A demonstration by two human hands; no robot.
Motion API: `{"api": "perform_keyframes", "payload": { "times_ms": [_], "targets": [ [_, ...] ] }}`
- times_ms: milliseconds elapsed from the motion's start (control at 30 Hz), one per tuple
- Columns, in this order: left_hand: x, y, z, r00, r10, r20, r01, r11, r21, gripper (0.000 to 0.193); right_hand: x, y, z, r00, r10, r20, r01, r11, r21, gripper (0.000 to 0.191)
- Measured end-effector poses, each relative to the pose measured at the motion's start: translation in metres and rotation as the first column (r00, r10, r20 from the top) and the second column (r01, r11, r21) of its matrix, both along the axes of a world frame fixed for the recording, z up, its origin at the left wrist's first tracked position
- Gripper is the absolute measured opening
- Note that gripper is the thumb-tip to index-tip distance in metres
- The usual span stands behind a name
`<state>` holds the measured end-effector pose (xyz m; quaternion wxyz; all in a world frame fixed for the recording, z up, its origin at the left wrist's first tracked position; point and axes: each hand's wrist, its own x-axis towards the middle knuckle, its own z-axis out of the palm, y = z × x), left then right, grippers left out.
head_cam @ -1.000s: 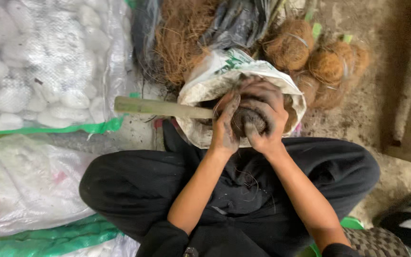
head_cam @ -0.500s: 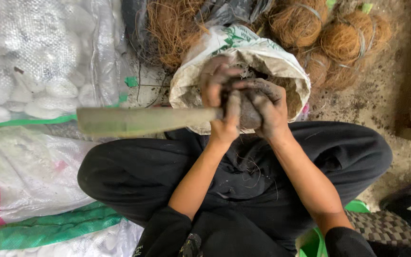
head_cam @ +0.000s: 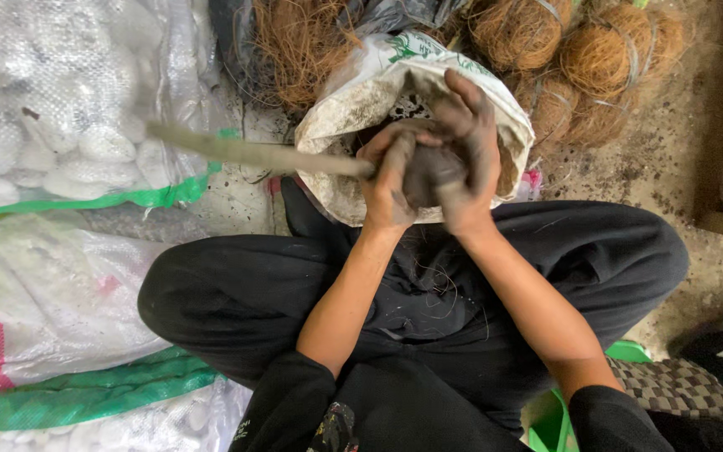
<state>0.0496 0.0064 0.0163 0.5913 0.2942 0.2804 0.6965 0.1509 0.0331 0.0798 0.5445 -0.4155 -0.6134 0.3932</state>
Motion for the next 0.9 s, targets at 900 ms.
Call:
{"api": "perform_keyframes", "payload": {
  "times_ms": [900],
  "targets": [
    [0.005,-0.004,0.0,0.952,-0.133,0.277,0.151,0.988,-0.042,0.041,0.009,-0.005,-0.001,0.996,0.072,-0.044,-0.067,0.991,0.115,0.079]
  ]
}}
